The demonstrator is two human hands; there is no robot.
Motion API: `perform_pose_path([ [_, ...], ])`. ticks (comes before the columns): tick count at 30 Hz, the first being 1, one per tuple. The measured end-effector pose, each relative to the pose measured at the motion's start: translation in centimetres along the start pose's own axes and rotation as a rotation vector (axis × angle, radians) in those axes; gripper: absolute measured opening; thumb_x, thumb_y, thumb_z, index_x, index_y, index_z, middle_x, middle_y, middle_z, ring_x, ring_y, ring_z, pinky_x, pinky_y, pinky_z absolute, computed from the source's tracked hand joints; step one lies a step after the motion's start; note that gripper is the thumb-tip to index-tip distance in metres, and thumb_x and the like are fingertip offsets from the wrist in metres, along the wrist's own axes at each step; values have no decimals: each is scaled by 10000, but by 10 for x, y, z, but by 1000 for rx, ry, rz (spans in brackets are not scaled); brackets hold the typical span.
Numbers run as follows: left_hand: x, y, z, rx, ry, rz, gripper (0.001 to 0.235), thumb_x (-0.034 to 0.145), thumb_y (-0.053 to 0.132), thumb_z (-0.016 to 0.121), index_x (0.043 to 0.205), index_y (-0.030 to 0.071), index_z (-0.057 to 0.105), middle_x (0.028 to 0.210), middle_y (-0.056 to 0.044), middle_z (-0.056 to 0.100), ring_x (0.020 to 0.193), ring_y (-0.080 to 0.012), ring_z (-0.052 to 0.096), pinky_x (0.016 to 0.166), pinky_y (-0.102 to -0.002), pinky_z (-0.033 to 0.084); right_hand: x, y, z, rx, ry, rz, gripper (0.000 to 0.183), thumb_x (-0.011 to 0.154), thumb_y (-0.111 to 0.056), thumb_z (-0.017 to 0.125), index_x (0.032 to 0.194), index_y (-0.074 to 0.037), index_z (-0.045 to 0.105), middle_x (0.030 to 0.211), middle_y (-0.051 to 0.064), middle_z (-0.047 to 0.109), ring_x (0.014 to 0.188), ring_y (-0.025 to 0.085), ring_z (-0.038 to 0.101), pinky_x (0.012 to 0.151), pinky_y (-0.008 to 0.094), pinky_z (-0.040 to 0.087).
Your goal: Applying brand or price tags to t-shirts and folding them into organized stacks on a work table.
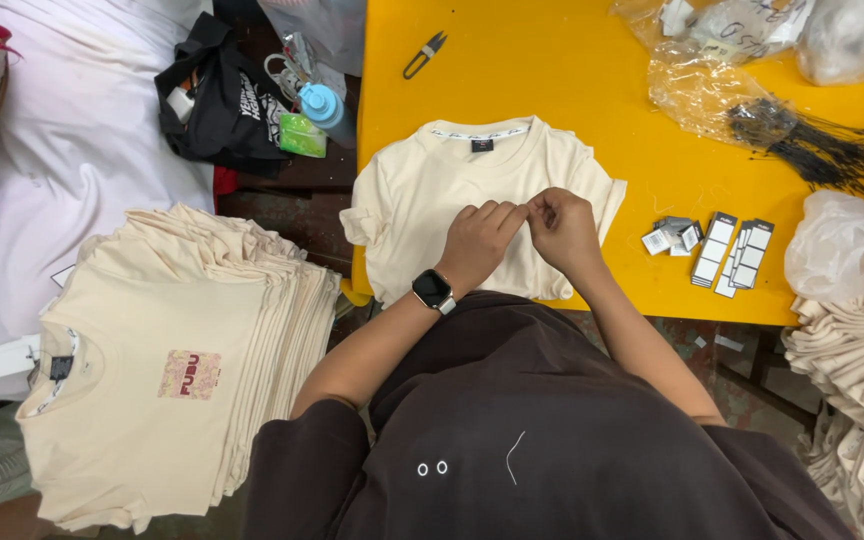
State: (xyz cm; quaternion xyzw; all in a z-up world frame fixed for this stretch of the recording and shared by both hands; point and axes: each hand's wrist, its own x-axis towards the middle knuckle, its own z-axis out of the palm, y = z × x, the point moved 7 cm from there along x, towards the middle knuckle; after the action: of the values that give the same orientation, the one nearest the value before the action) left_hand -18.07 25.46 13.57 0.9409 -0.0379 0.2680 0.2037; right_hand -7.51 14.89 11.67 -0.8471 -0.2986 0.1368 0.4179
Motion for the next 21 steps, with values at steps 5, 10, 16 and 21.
perform_pose_path([
  [5, -20, -24, 6, -100, 26, -100, 155, 1085, 102, 476, 1174, 113, 603, 850, -5, 568, 799, -192, 628, 665, -307, 452, -1, 12, 32, 446, -47, 183, 317, 950, 51, 676, 1256, 14, 603, 849, 151, 663, 772, 185, 684, 691, 320, 613],
  [10, -19, -22, -5, -11, 33, 17, 134, 1057, 114, 518, 1072, 117, 651, 875, 7, 553, 855, -181, 578, 711, -329, 415, -3, 32, 60, 651, -271, 429, 168, 956, -37, 632, 1106, -16, 705, 901, 56, 688, 842, 124, 689, 788, 348, 626],
  [16, -20, -35, 25, -49, -186, -27, 118, 985, 82, 590, 1063, 141, 658, 890, 16, 572, 877, -186, 576, 769, -340, 416, 15, 80, 92, 801, -203, 639, 107, 976, -90, 635, 1072, -62, 673, 924, -3, 630, 916, 142, 665, 917, 449, 536],
  [21, -40, -109, 90, -692, -326, -693, 346, 904, 29, 675, 1222, 134, 588, 905, -80, 640, 888, -358, 668, 784, -471, 511, 78, 130, 83, 871, 152, 667, 149, 982, -67, 592, 1119, -119, 564, 798, -29, 644, 727, 82, 680, 707, 217, 570],
])
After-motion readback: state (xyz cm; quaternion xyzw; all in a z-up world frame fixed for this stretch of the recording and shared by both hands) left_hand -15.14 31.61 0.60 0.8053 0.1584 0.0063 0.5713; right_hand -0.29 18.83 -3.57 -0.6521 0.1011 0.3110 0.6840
